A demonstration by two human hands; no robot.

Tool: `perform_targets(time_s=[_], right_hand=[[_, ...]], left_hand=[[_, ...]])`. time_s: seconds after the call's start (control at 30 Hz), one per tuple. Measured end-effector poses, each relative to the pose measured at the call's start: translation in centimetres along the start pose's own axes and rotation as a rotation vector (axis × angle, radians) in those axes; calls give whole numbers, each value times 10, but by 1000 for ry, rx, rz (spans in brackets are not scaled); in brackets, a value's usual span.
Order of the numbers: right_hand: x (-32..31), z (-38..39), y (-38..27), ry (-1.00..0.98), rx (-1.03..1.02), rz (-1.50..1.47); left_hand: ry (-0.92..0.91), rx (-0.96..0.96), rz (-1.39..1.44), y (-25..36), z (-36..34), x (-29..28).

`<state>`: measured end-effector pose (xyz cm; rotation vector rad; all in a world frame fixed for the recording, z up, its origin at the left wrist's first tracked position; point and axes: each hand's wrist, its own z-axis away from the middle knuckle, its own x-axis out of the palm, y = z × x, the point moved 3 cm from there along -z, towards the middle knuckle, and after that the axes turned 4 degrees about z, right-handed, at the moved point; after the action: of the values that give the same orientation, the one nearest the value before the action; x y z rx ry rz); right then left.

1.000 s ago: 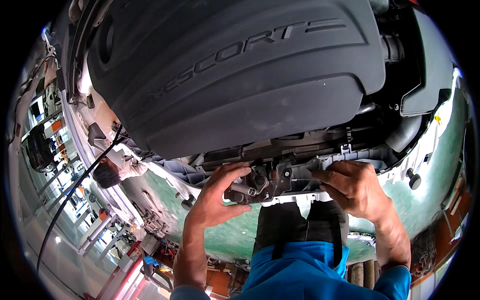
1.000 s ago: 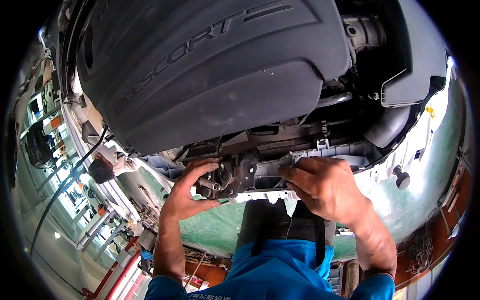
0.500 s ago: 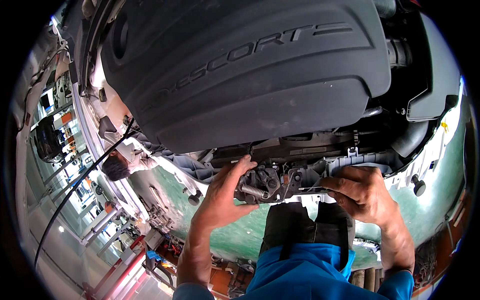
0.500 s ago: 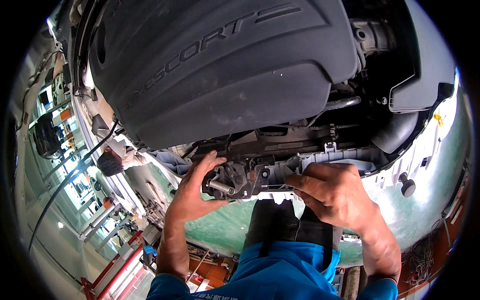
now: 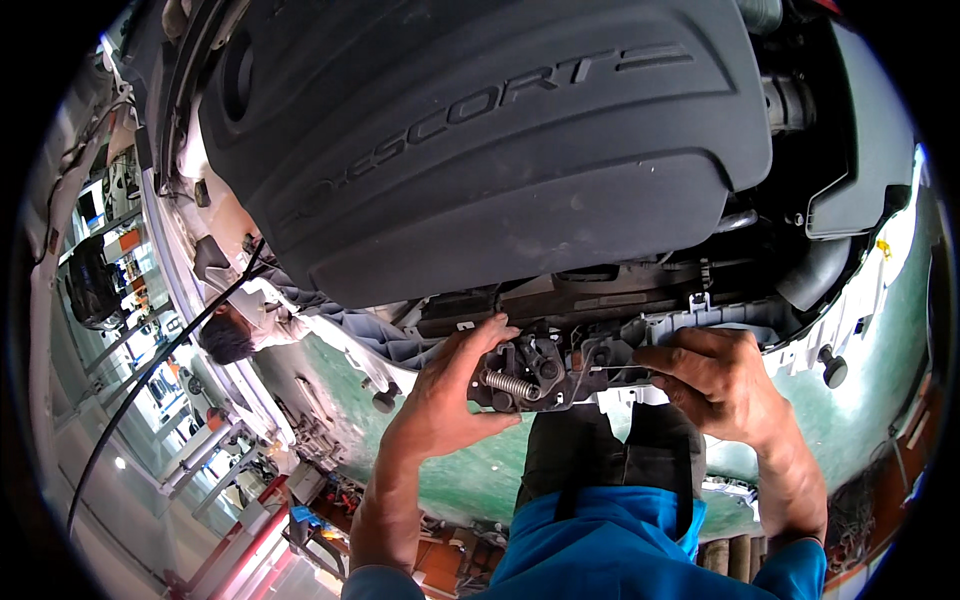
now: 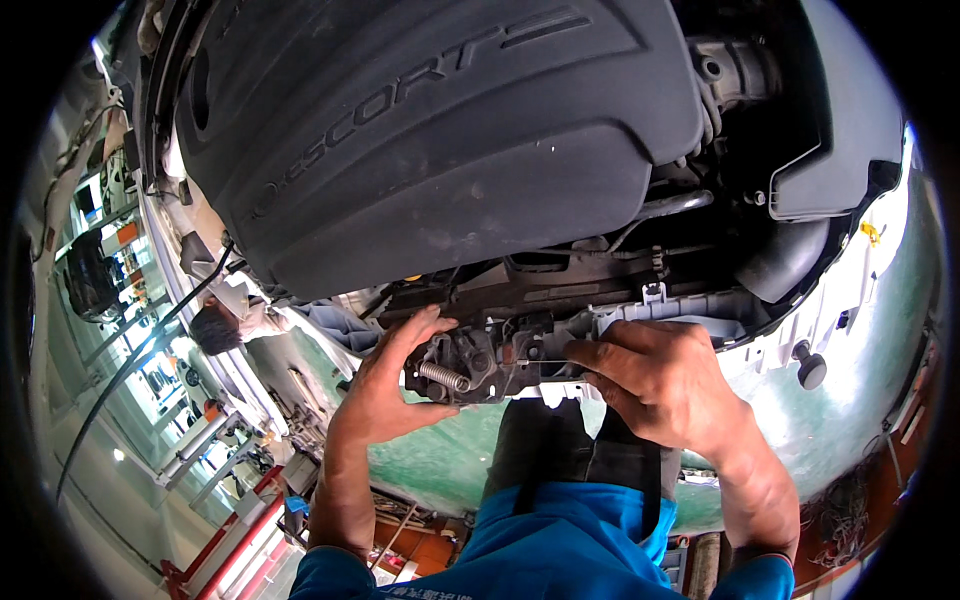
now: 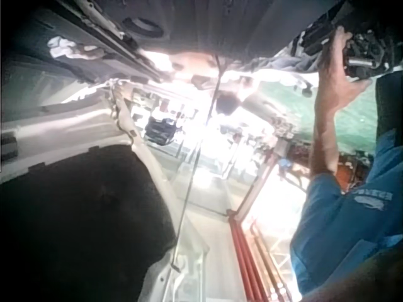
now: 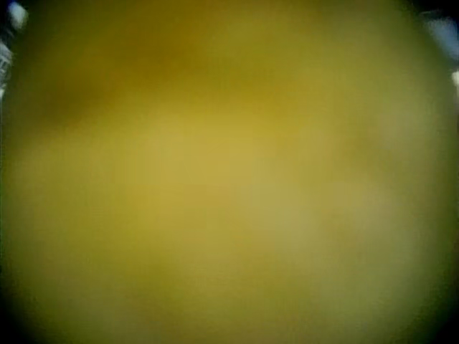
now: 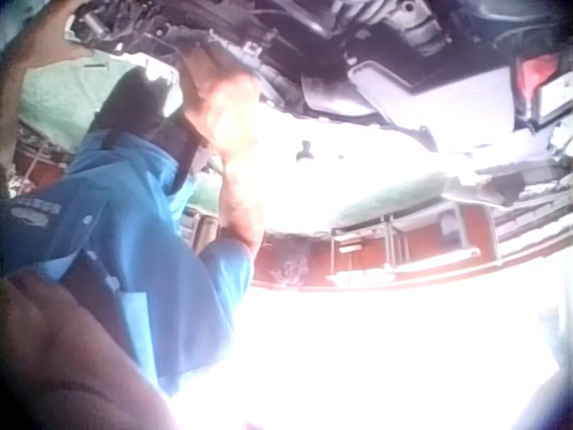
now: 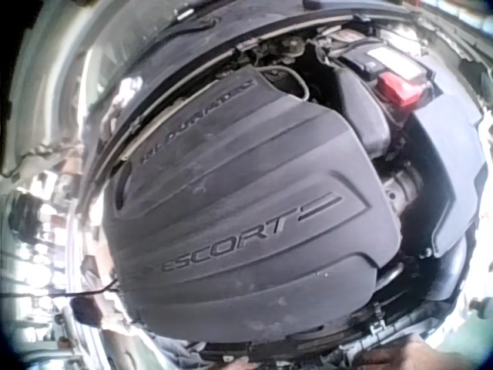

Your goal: The person works under the hood of a white car, manipulating hoses and connectors near the engine cover. He removes a plastic cover, adjusts wiring, and later handles a mechanical assembly with springs and linkages, installing it into the engine bay.

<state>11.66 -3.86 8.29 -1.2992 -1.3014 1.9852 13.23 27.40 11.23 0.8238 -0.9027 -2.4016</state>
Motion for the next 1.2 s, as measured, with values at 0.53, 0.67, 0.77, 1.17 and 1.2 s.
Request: perform_targets(time_s=[0.53,0.67,0.77,1.17,1.2], right_hand=[[4,-5,4,-16,126,-63],[7,-6,4,4,179,-71],[7,-7,4,12,185,-58],[5,-9,3,-12,198,-92],[5,-9,4,-12,194,-82]], left_hand=[[42,113,-240,7,12,-3],[44,136,-279,8,19,-3],[72,201,-310,9,22,-2],[103,283,-288,5,21,3],[99,273,-277,5,21,4]])
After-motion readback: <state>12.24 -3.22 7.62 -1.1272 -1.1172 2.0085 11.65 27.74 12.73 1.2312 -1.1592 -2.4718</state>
